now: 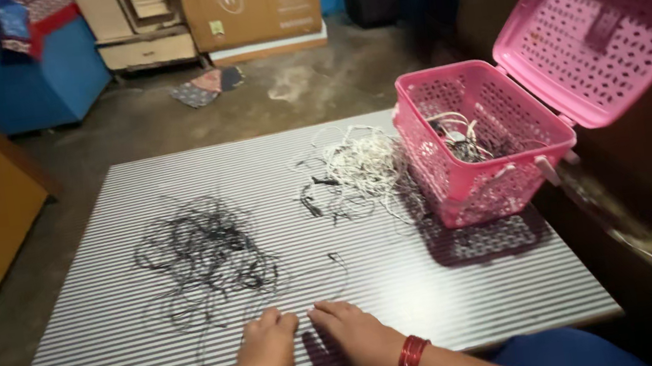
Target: The person untangles a large pile of black and white wires on a striped mat. They pick up tangled sections, separate the strands by hand, and place the untangled wires into a pink plastic basket.
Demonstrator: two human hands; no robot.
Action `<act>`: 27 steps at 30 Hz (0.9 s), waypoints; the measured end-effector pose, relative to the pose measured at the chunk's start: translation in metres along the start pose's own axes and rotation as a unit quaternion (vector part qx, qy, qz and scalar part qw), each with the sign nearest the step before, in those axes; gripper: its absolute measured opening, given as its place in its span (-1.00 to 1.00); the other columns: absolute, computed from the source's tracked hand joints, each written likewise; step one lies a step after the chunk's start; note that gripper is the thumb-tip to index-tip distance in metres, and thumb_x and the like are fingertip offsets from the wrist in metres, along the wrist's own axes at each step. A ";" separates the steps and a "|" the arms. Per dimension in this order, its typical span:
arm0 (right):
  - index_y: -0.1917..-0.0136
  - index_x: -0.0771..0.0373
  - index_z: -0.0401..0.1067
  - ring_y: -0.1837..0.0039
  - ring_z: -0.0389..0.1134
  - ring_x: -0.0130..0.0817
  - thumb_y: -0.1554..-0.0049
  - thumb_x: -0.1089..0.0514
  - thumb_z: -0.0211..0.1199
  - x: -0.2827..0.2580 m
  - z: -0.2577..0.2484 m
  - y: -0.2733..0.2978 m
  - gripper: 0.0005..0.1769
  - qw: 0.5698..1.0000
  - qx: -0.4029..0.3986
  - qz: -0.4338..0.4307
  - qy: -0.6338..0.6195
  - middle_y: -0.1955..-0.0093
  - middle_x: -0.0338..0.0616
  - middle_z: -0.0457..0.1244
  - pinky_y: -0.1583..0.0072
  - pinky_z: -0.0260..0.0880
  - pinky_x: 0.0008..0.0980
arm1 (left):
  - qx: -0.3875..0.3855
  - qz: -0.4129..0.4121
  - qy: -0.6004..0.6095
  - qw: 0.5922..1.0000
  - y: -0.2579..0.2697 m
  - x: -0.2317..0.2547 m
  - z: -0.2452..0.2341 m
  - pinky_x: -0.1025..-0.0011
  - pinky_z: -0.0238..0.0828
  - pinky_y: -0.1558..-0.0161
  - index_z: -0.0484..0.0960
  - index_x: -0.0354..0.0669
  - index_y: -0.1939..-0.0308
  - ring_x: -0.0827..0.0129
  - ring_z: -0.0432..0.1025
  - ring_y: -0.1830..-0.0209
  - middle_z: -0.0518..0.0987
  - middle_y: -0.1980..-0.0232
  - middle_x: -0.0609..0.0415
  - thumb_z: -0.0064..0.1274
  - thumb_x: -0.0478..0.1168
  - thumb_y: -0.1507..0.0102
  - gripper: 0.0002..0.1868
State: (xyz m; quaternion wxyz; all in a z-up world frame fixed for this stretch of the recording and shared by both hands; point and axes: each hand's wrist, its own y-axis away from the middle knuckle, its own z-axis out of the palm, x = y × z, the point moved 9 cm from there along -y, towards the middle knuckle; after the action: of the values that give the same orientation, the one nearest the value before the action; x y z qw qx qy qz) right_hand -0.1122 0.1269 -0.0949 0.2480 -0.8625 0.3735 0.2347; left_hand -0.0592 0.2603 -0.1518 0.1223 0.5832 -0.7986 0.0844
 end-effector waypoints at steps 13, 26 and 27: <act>0.08 0.19 0.41 -0.10 0.28 -0.08 -0.04 0.22 0.21 0.055 0.048 0.027 -0.86 0.976 -0.018 -0.029 0.217 0.00 -0.10 0.24 -0.16 0.30 -0.15 | 0.137 -0.050 0.071 0.987 0.002 -0.005 -0.057 0.02 0.30 -0.18 0.65 -0.03 0.14 0.02 0.35 -0.18 0.53 -0.11 -0.06 0.06 -0.47 -0.12 -0.70; 0.10 0.21 0.37 0.38 0.13 -0.45 -0.22 0.11 0.15 0.125 -0.101 0.001 -0.87 0.821 0.331 0.295 -0.360 0.40 -0.29 0.11 0.34 0.25 -0.38 | 0.121 -0.180 0.056 0.975 0.007 -0.117 0.012 0.06 0.54 -0.03 0.67 -0.12 0.13 -0.09 0.56 -0.01 0.58 -0.07 -0.20 -0.09 -0.25 -0.34 -0.80; 0.07 0.17 0.37 0.41 0.11 -0.45 -0.22 0.11 0.14 0.117 -0.123 0.000 -0.90 0.820 0.363 0.264 -0.355 0.40 -0.29 0.10 0.36 0.19 -0.40 | 0.077 -0.202 0.074 0.974 0.005 -0.125 0.021 0.11 0.53 -0.07 0.69 -0.09 0.12 -0.05 0.56 -0.03 0.61 -0.05 -0.17 -0.05 -0.21 -0.33 -0.80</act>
State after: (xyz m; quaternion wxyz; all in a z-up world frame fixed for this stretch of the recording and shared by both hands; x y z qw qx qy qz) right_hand -0.0134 -0.0089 -0.0702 0.5874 -0.4356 0.5310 0.4282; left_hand -0.0293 0.3700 -0.2088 0.1497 0.7323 -0.6442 0.1621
